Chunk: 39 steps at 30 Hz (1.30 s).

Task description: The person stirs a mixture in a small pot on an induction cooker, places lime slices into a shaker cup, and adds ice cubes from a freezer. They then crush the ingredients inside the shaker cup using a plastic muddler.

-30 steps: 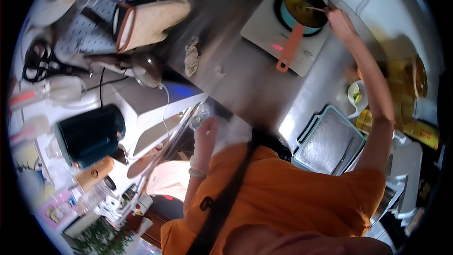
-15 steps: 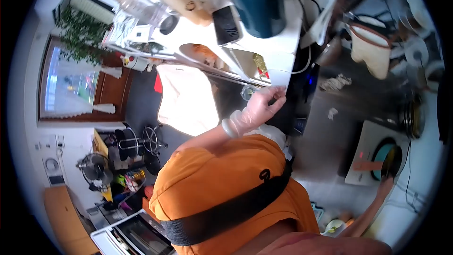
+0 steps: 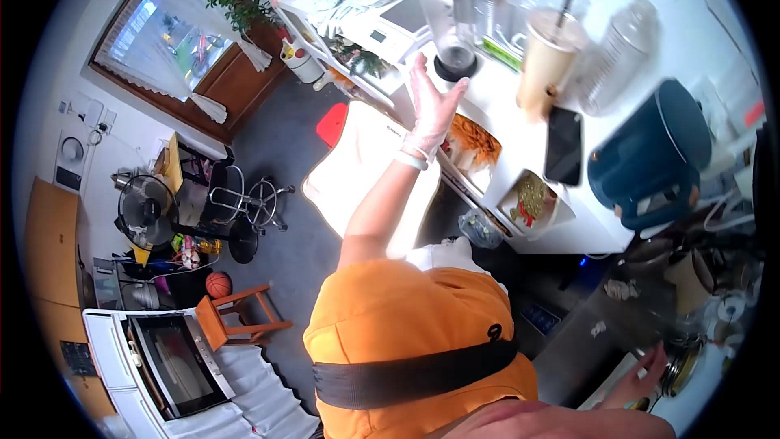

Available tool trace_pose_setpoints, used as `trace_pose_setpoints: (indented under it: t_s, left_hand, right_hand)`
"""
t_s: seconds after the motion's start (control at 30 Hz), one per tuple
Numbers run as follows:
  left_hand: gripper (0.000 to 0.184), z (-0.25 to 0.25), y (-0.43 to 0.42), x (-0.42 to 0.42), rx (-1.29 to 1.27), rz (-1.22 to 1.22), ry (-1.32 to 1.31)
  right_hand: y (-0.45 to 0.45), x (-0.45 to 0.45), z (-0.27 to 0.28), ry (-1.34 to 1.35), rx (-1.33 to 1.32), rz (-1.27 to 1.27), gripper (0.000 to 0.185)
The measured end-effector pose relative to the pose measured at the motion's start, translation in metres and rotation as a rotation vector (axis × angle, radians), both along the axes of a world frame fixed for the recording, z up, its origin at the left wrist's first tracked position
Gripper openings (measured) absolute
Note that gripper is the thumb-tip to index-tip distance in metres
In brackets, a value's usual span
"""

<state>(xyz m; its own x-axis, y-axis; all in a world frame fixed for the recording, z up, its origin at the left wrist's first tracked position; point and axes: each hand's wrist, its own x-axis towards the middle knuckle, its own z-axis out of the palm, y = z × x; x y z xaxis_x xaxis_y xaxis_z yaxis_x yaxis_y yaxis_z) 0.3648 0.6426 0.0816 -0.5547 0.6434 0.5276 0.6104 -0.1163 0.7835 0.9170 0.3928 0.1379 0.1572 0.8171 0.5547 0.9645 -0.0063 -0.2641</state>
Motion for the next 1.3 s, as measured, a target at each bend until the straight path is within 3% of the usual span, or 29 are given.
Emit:
trace_pose_setpoints:
  t_s: [0.07,0.1,0.27,0.37,0.43,0.5,0.57,0.63,0.67,0.77,0.8,0.83,0.9,0.93,1.0,1.03,1.13,1.2,1.3]
  left_hand:
    - [0.106,-0.008,0.017,-0.026,-0.048,-0.031,0.002]
    - [0.108,-0.011,0.026,-0.037,-0.075,-0.036,0.039]
    - [0.11,-0.017,0.051,-0.068,-0.256,-0.127,0.17]
    - [0.112,-0.016,0.055,-0.079,-0.266,-0.194,0.248]
    - [0.114,-0.014,0.061,-0.08,-0.267,-0.24,0.308]
    - [0.118,-0.017,0.068,-0.077,-0.363,-0.474,0.099]
    - [0.12,-0.015,0.07,-0.072,-0.374,-0.444,0.149]
    - [0.121,-0.019,0.072,-0.069,-0.404,-0.356,0.209]
    - [0.102,-0.019,0.074,-0.069,-0.421,-0.352,0.196]
    - [0.1,-0.022,0.076,-0.069,-0.386,-0.35,0.137]
    - [0.096,-0.023,0.075,-0.07,-0.329,-0.349,0.183]
    - [0.094,-0.033,0.084,-0.077,-0.32,-0.42,0.16]
    - [0.085,-0.088,0.111,-0.094,-0.166,-0.632,-0.228]
    - [0.074,0.02,0.079,-0.124,-0.299,-1.201,0.327]
    - [0.077,0.004,0.032,-0.117,-0.204,-0.814,0.416]
    - [0.078,-0.007,0.005,-0.112,-0.154,-0.658,0.404]
    - [0.081,-0.015,-0.046,-0.103,-0.051,-0.571,0.386]
    - [0.084,-0.022,-0.065,-0.076,-0.035,-0.714,0.38]
    - [0.088,-0.034,-0.085,-0.004,-0.098,-1.169,0.391]
  right_hand:
    - [0.046,-0.083,0.002,-0.087,0.08,0.249,0.023]
    - [0.068,-0.134,0.013,0.0,0.035,0.425,0.027]
    - [0.179,-0.354,0.069,0.351,0.033,0.994,0.072]
    - [0.248,-0.444,0.086,0.493,0.156,0.997,0.103]
    - [0.292,-0.485,0.083,0.56,0.195,0.891,0.111]
    - [0.33,-0.51,0.075,0.577,0.241,0.838,0.111]
    - [0.35,-0.524,0.068,0.594,0.284,0.785,0.111]
    - [0.356,-0.528,0.071,0.608,0.225,0.748,0.085]
    - [0.356,-0.524,0.074,0.636,0.021,0.808,0.118]
    - [0.36,-0.519,0.069,0.603,0.002,0.79,0.114]
    - [0.356,-0.519,0.065,0.511,0.172,0.752,0.099]
    - [0.352,-0.518,0.06,0.517,0.176,0.718,0.099]
    - [0.343,-0.511,0.054,0.619,0.229,0.889,0.11]
    - [0.332,-0.509,0.057,0.632,0.253,0.908,0.109]
    - [0.299,-0.502,0.07,0.694,0.217,0.937,0.107]
    - [0.282,-0.498,0.075,0.661,0.323,0.91,0.107]
    - [0.223,-0.449,0.088,0.82,0.249,0.976,0.107]
    - [0.19,-0.41,0.08,0.838,0.355,0.901,0.113]
    - [0.126,-0.346,0.054,0.838,0.337,0.655,0.119]
